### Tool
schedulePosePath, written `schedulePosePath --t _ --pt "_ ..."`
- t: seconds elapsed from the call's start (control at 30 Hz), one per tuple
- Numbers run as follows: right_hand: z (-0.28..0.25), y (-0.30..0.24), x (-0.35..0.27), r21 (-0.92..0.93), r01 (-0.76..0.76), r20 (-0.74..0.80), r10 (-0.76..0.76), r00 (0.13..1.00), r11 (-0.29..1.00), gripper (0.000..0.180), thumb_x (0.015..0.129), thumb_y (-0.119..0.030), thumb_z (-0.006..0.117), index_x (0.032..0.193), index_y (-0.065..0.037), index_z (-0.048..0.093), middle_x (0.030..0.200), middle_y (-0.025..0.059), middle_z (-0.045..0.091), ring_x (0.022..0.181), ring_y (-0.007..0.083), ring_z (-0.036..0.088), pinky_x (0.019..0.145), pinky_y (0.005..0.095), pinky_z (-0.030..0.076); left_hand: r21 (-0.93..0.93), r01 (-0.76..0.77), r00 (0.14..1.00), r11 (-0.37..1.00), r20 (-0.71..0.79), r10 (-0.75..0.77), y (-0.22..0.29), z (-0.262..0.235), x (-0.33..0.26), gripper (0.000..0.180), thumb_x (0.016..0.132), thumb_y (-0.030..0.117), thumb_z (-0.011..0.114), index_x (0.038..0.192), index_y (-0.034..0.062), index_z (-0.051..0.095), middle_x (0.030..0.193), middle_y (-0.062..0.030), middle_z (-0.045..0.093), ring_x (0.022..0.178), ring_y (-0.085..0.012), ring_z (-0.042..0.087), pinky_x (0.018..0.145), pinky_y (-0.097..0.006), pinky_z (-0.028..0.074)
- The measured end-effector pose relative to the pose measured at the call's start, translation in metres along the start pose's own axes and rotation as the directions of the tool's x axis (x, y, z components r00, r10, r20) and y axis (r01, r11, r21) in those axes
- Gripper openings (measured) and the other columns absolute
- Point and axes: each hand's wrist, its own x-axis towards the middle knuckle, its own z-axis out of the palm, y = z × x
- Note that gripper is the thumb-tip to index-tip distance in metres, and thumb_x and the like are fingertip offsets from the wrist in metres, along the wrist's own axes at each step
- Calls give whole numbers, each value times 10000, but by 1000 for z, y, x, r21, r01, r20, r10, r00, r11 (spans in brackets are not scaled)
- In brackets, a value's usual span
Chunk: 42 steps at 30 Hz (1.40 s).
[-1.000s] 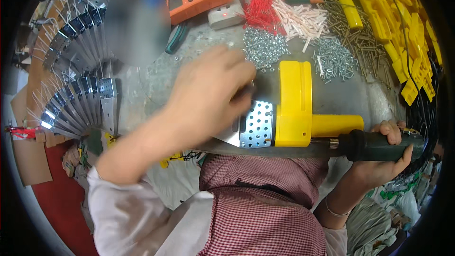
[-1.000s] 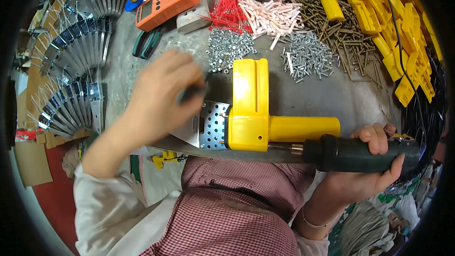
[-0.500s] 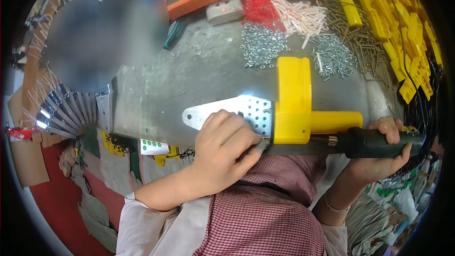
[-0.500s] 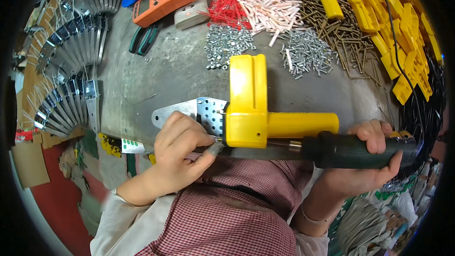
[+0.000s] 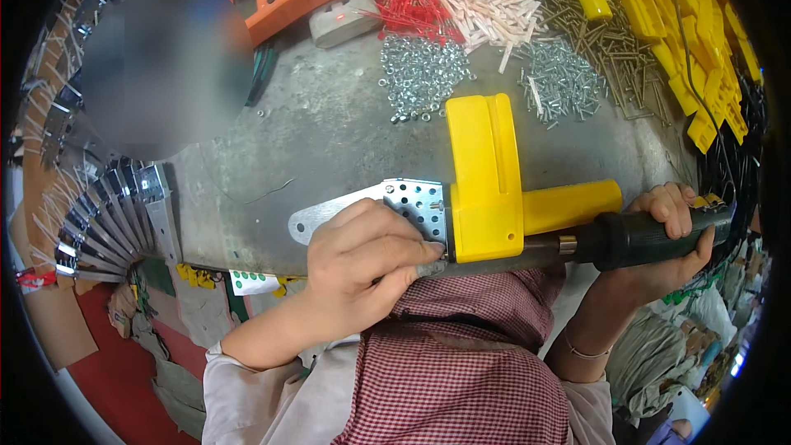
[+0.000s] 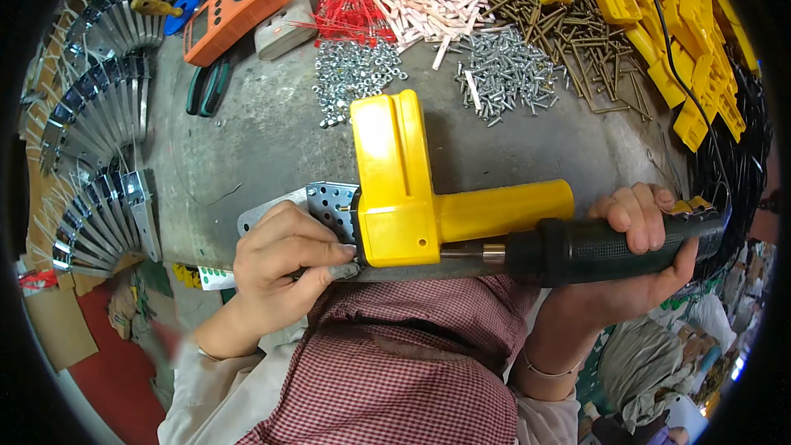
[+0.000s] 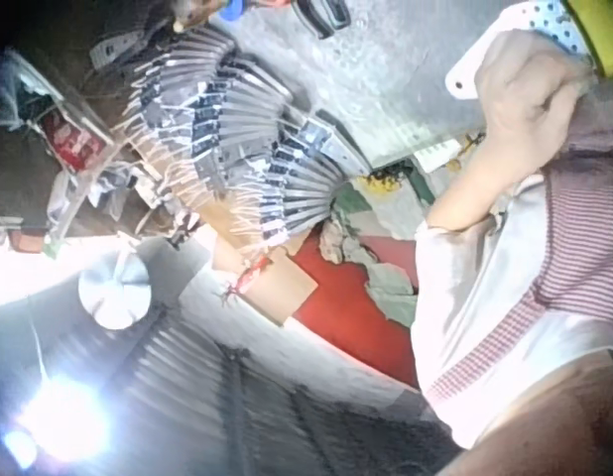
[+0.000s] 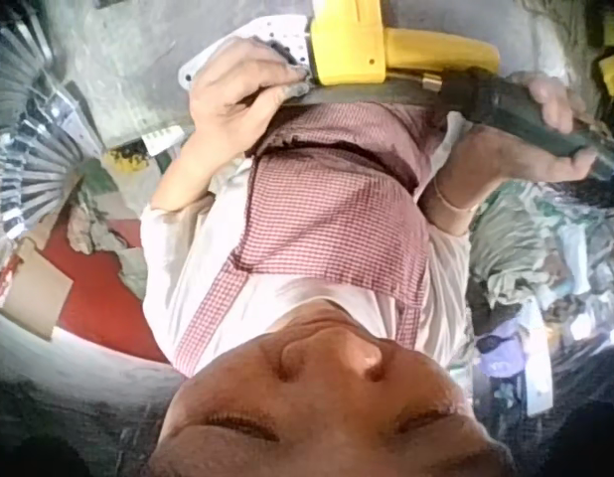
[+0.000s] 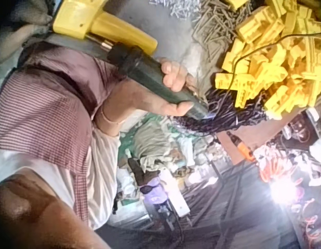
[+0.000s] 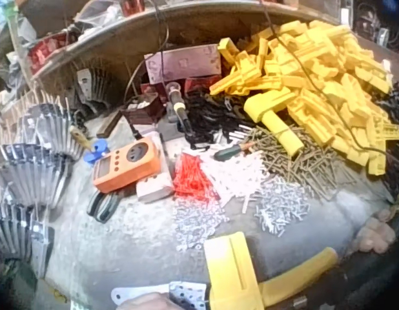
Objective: Assembling a hardware device by fitting a metal plate into a yellow plastic housing, securing it with screws, and soldering electrical wires.
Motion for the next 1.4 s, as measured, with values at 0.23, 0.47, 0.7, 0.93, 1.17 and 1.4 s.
schedulePosePath --t 0.23,0.47,0.7,0.93,1.17,1.4 --pt "7 1 -3 -57 39 -31 -41 999 998 322 897 -310 572 1020 -40 450 711 -26 444 630 108 462 709 293 423 77 -51 999 996 -6 52 5 4 5 161 640 33 691 800 35 709 723 -69 615 597 -217 566 516 -316 444" --pt "21 10 -8 -53 77 -193 -86 978 996 389 886 -448 564 1030 -90 519 709 -31 460 614 110 443 686 290 406 108 38 997 993 -71 -30 9 9 -2 157 621 -22 670 765 39 660 699 -93 611 598 -239 570 534 -326 446" --pt "31 -57 28 -727 -41 -297 -260 919 685 446 958 -464 447 1102 -51 536 864 110 635 793 214 606 754 325 488 191 118 989 975 -113 -97 10 -4 -11 317 669 108 686 970 22 638 941 -140 623 863 -304 598 754 -389 485" --pt "-75 -122 45 -845 53 361 -496 790 -532 599 853 -51 597 1415 2 396 1476 242 346 1340 373 380 1089 407 323 597 -93 995 797 81 55 -1 2 -16 757 721 436 721 1325 52 475 1284 -212 524 1097 -411 538 892 -522 415" --pt "38 -13 -6 -817 468 547 197 813 336 376 834 -200 713 1133 2 606 990 173 666 869 295 673 753 372 527 497 37 990 867 -139 37 39 -35 13 284 865 182 611 1102 41 676 824 -154 689 703 -364 654 667 -432 523" --pt "-4 -25 27 -840 534 487 301 820 -93 179 859 -249 650 870 -71 638 890 103 630 839 298 625 767 399 504 389 43 922 920 340 -187 24 -12 22 761 757 202 690 1441 65 386 1386 -245 426 1282 -430 385 1091 -471 304"
